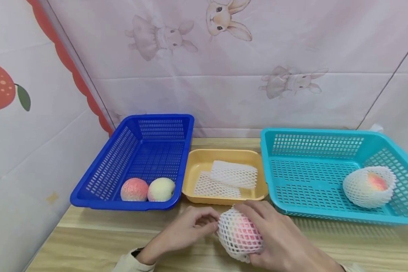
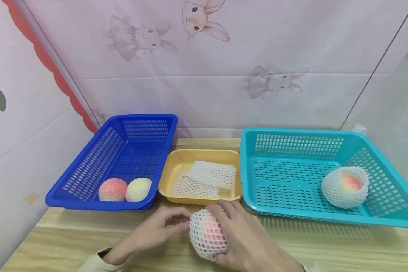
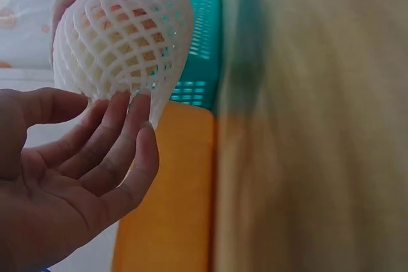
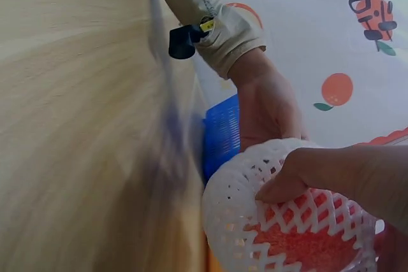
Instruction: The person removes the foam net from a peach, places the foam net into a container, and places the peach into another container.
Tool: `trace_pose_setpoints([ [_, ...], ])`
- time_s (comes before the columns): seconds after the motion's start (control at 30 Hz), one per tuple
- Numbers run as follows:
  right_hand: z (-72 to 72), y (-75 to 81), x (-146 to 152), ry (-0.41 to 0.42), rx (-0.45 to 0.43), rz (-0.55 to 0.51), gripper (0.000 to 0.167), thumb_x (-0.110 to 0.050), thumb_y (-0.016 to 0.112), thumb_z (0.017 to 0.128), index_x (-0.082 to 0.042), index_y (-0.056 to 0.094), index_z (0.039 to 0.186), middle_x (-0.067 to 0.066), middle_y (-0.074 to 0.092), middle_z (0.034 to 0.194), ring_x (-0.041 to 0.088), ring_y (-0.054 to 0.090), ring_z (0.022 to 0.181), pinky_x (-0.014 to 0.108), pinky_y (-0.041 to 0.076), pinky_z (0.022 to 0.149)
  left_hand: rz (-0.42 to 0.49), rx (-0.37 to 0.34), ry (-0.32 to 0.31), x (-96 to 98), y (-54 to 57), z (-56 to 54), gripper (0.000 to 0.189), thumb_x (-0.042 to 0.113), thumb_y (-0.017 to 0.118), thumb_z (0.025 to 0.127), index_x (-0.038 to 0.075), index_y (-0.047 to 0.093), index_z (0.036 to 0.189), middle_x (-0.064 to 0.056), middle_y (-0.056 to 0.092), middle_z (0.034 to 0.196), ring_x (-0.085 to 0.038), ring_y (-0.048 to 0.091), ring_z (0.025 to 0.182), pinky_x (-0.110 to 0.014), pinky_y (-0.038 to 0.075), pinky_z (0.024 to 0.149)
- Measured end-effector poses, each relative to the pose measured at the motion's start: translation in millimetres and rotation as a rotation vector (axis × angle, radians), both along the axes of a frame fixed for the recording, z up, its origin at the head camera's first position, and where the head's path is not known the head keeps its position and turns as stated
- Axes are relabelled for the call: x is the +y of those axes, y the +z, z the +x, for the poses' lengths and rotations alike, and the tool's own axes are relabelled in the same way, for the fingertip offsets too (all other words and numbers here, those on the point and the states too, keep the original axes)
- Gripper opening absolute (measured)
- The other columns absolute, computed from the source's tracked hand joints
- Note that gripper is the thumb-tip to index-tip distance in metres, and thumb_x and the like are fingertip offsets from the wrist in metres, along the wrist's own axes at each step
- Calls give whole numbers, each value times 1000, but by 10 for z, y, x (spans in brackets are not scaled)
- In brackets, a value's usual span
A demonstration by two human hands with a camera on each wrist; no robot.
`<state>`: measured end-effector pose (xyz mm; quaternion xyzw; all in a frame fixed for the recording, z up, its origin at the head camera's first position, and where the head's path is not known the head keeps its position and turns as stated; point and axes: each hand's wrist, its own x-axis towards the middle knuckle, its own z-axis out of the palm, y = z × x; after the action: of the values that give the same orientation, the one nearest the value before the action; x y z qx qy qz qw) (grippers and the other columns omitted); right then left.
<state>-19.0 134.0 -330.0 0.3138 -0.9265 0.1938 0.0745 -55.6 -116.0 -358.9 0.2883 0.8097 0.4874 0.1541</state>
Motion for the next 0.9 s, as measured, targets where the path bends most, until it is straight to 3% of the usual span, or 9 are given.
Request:
trace_pose_setpoints([
  [0.3, -50, -140, -19, 66, -277, 61, 94, -30, 88, 61, -23, 43, 143, -4, 44, 139, 18, 47, 120, 47, 49, 90, -22, -115, -55, -27, -117, 62, 17, 8, 64, 90, 9, 67, 108, 9, 65, 92, -2, 61, 84, -22, 52, 77],
  [0.5, -67, -269, 14, 165, -294, 41, 88, -35, 86, 68, -27, 40, 143, -9, 40, 139, 11, 47, 116, 40, 49, 92, -45, -141, -94, -6, -168, 64, 27, 9, 69, 88, 7, 65, 115, 11, 65, 88, -1, 62, 80, -20, 53, 73],
  [0.63, -85, -294, 45, 134, -389, 28, 92, -33, 85, 71, -28, 33, 148, -8, 33, 147, 14, 43, 124, 44, 47, 96, -54, -147, -112, -9, -194, 57, 42, 9, 71, 86, 4, 59, 126, 11, 66, 87, 1, 62, 78, -19, 53, 73],
  [0.73, -90, -296, 90, 84, -395, -6, 96, -30, 86, 69, -23, 33, 149, -3, 35, 148, 19, 41, 129, 48, 44, 98, -36, -157, -123, -13, -212, 54, 51, 11, 74, 85, 3, 55, 131, 10, 66, 86, 1, 62, 76, -19, 53, 73],
  [0.9, -103, -332, 190, 29, -287, -89, 94, -35, 89, 62, -12, 43, 140, 3, 49, 137, 26, 48, 123, 52, 44, 96, 19, -139, -93, 2, -240, 52, 60, 12, 81, 77, 1, 54, 130, 7, 64, 88, 1, 62, 71, -21, 54, 69],
])
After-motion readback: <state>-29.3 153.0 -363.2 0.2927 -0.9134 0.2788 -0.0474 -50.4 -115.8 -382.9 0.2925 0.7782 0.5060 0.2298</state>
